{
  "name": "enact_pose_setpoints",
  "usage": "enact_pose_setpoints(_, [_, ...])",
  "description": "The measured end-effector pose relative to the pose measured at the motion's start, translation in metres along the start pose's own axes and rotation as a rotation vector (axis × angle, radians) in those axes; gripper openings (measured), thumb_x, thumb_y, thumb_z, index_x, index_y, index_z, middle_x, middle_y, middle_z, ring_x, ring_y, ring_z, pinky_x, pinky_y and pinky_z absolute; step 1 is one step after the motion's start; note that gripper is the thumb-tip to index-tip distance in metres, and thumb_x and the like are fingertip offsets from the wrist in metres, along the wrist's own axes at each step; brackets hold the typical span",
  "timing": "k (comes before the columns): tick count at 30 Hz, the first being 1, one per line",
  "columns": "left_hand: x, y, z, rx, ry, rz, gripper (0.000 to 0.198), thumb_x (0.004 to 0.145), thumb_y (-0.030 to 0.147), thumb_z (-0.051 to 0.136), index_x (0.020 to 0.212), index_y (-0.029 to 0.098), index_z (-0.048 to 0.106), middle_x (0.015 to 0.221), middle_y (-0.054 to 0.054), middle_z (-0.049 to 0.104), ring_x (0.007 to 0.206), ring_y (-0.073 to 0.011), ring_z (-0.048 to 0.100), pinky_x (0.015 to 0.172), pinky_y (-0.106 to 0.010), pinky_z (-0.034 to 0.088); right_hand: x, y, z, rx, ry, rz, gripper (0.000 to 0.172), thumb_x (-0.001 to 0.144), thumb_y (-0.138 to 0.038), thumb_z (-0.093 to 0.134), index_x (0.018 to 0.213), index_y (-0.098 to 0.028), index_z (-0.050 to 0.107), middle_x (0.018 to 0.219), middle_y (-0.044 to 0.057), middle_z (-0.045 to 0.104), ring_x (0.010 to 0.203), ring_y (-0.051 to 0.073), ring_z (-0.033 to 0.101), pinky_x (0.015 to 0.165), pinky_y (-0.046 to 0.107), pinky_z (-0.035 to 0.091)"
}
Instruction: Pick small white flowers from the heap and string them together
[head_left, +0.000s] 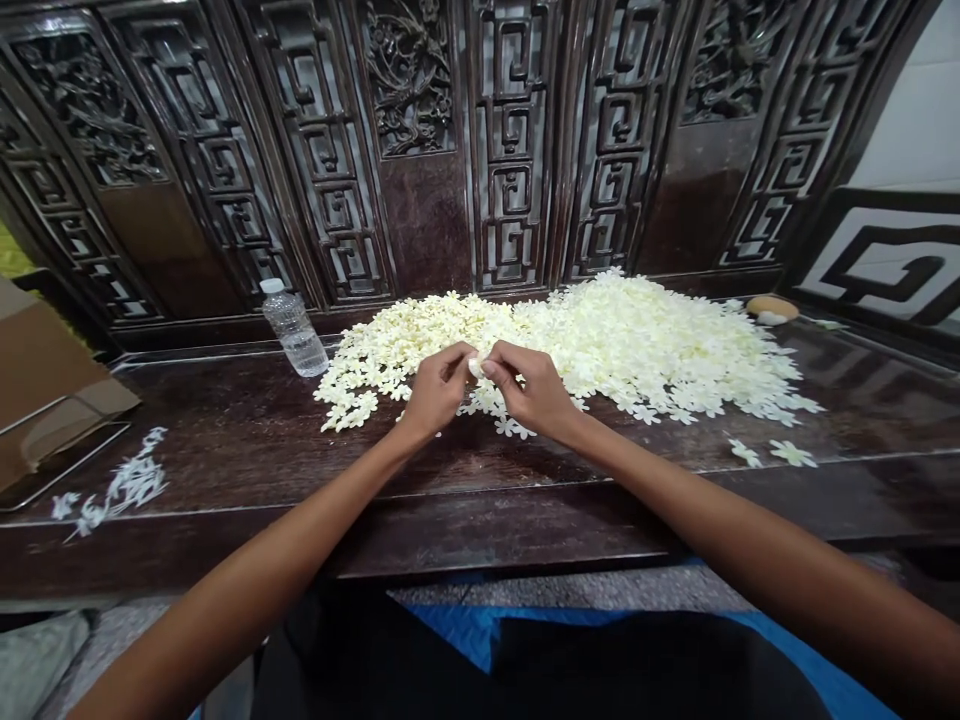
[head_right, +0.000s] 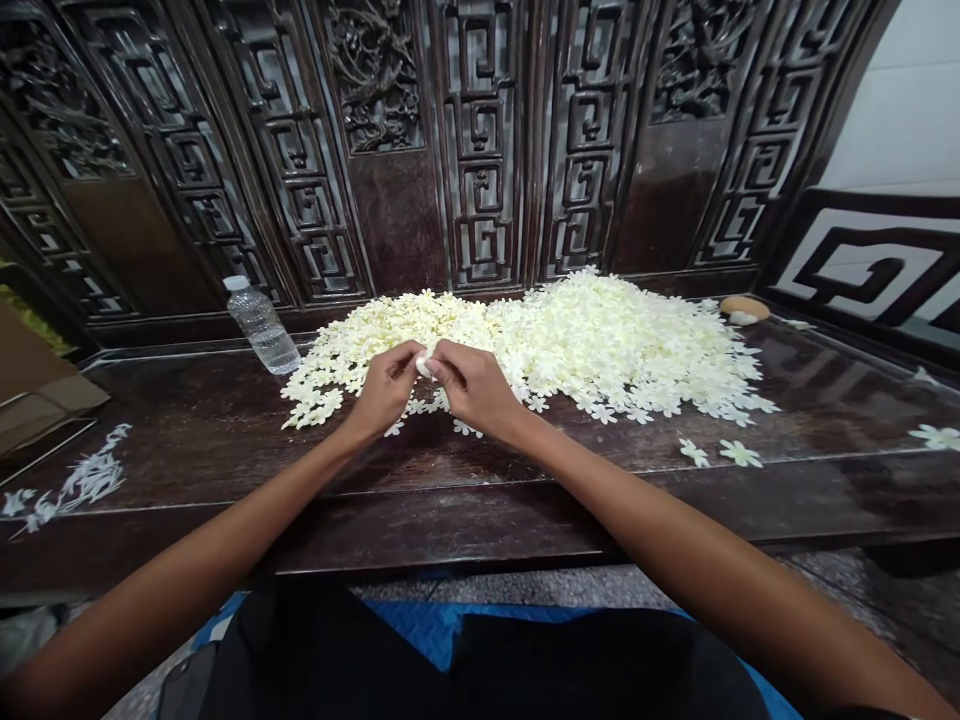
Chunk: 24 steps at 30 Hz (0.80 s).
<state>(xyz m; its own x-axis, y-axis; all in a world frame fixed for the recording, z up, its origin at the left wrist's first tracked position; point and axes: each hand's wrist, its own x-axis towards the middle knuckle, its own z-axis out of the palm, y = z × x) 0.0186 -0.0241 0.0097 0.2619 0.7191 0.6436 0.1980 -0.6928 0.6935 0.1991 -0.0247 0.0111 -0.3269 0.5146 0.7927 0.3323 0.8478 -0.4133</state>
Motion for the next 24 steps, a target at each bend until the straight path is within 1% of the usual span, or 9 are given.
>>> enact_pose_setpoints(2, [-0.001,0.000,0.003,0.006,-0.065,-0.006,0.042,0.101,0.055,0.056,0.082,0.018,0.062,0.073,-0.002,0.061,0.066,-0.0144,0.052,0.061,-0.027,0.039,0.000,0.000,-0.001,-0.008,0.043,0.040,0.038,0.107,-0.047,0.050,0.079,-0.021,0.050,0.067,-0.001,0.049,0.058,0.013,0.040,0.057,0.029,0.029])
enact_pose_setpoints(4, [-0.001,0.002,0.005,0.012,-0.094,0.011,0.041,0.101,0.054,0.057,0.083,0.018,0.064,0.075,-0.002,0.062,0.068,-0.0148,0.054,0.063,-0.028,0.040,0.000,0.004,-0.003,-0.025,0.083,0.089,0.041,0.107,-0.049,0.049,0.077,-0.021,0.049,0.064,-0.002,0.045,0.057,0.013,0.038,0.057,0.030,0.028])
enact_pose_setpoints(7, [0.001,0.006,0.002,-0.039,-0.015,0.002,0.039,0.102,0.052,0.057,0.084,0.018,0.062,0.075,-0.002,0.061,0.070,-0.0149,0.056,0.065,-0.028,0.043,-0.001,0.007,-0.002,0.022,0.056,0.120,0.042,0.106,-0.052,0.050,0.078,-0.021,0.049,0.064,-0.003,0.044,0.057,0.013,0.038,0.057,0.030,0.028])
enact_pose_setpoints(10, [0.003,0.005,-0.003,-0.075,0.052,-0.050,0.039,0.102,0.052,0.057,0.083,0.019,0.060,0.073,-0.001,0.059,0.069,-0.0149,0.056,0.065,-0.028,0.044,-0.001,0.004,0.001,0.168,0.043,0.166,0.042,0.104,-0.055,0.053,0.080,-0.021,0.052,0.067,-0.002,0.045,0.060,0.013,0.040,0.057,0.029,0.031])
enact_pose_setpoints(14, [0.002,0.002,-0.004,-0.079,0.019,-0.063,0.040,0.102,0.055,0.056,0.084,0.019,0.059,0.073,-0.002,0.059,0.068,-0.0150,0.055,0.064,-0.028,0.044,0.000,0.007,0.002,0.460,0.048,0.355,0.045,0.103,-0.062,0.051,0.084,-0.022,0.054,0.067,-0.002,0.048,0.055,0.012,0.041,0.051,0.028,0.033])
enact_pose_setpoints(16, [0.001,0.002,-0.004,-0.057,0.001,-0.052,0.040,0.102,0.056,0.054,0.087,0.020,0.060,0.073,-0.001,0.058,0.067,-0.0152,0.054,0.063,-0.028,0.043,-0.001,0.014,0.003,0.553,0.004,0.448,0.046,0.101,-0.066,0.050,0.087,-0.022,0.055,0.065,-0.003,0.049,0.052,0.012,0.041,0.047,0.027,0.033])
enact_pose_setpoints(18, [0.001,0.001,-0.004,0.006,-0.028,-0.017,0.040,0.103,0.056,0.051,0.091,0.020,0.062,0.075,-0.002,0.058,0.068,-0.0155,0.054,0.064,-0.028,0.042,-0.002,0.021,0.003,0.610,-0.036,0.498,0.047,0.100,-0.068,0.051,0.088,-0.023,0.054,0.065,-0.004,0.050,0.051,0.012,0.042,0.047,0.026,0.034])
enact_pose_setpoints(21, [0.003,-0.002,-0.008,0.123,-0.059,0.063,0.040,0.105,0.054,0.048,0.095,0.019,0.064,0.079,-0.003,0.061,0.070,-0.0159,0.055,0.068,-0.029,0.042,-0.003,0.024,0.003,0.610,-0.074,0.467,0.045,0.096,-0.066,0.060,0.086,-0.023,0.053,0.065,-0.005,0.048,0.051,0.011,0.041,0.048,0.025,0.034])
enact_pose_setpoints(24, [0.004,-0.005,-0.010,0.146,-0.056,0.072,0.039,0.106,0.053,0.047,0.102,0.019,0.066,0.085,-0.004,0.065,0.072,-0.0162,0.058,0.069,-0.029,0.043,-0.002,0.017,0.000,0.511,-0.120,0.390,0.043,0.094,-0.064,0.065,0.089,-0.022,0.056,0.068,-0.005,0.046,0.056,0.011,0.040,0.051,0.025,0.034])
